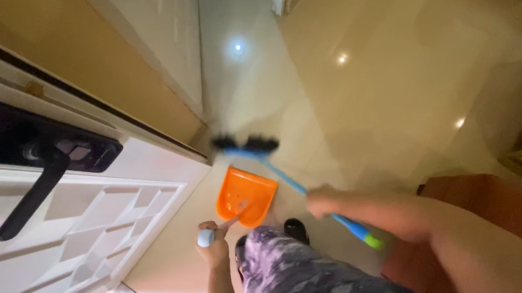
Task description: The person sweeps the floor with a broom and collects debris into a dustpan while moving between a hallway and an outdoor area.
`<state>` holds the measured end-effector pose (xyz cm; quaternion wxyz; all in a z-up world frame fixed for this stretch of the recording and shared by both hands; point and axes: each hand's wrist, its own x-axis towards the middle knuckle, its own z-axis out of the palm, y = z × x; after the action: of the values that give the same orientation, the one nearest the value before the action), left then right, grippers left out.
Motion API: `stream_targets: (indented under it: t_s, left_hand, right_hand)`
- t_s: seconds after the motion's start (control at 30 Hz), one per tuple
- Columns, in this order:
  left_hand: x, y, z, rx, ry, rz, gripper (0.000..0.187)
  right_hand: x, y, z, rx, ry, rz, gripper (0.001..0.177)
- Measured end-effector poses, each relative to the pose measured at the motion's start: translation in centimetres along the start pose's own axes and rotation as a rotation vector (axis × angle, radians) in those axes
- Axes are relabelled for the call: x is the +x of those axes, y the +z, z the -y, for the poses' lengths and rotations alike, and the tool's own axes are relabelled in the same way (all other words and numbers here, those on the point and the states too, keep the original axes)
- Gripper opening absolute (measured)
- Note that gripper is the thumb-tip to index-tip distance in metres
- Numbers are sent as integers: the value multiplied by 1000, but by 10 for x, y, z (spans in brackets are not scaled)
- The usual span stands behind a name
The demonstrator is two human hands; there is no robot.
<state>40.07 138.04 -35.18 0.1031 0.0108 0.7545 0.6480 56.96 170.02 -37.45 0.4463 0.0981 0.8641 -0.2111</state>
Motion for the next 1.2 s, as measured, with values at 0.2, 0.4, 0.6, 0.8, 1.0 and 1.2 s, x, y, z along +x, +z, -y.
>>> stream_targets:
  t_s: [0.2, 0.4, 0.6, 0.8, 1.0, 1.2]
  left_hand:
    - [28, 6, -10, -147, -160, 24, 17]
    - [13, 25, -62, -237, -113, -35, 18]
    - [27, 51, -89, 11, -83, -75, 20]
    - [84, 81, -65, -124, -2, -106, 29]
    - [153, 81, -43, -233, -61, 46, 28]
    - [221, 82, -35, -53, -164, 212, 26]
  right_hand:
    - [-120, -16, -57, 214, 6, 155, 16]
    - [-145, -77, -129, 240, 177, 68, 18]
    - [-165, -225, -38, 489, 159, -326, 19]
    - [-237, -293, 77, 1294, 225, -633, 49]
    - [147, -327, -3, 110, 379, -324, 24]
    - [199, -276, 1, -259, 337, -230, 24]
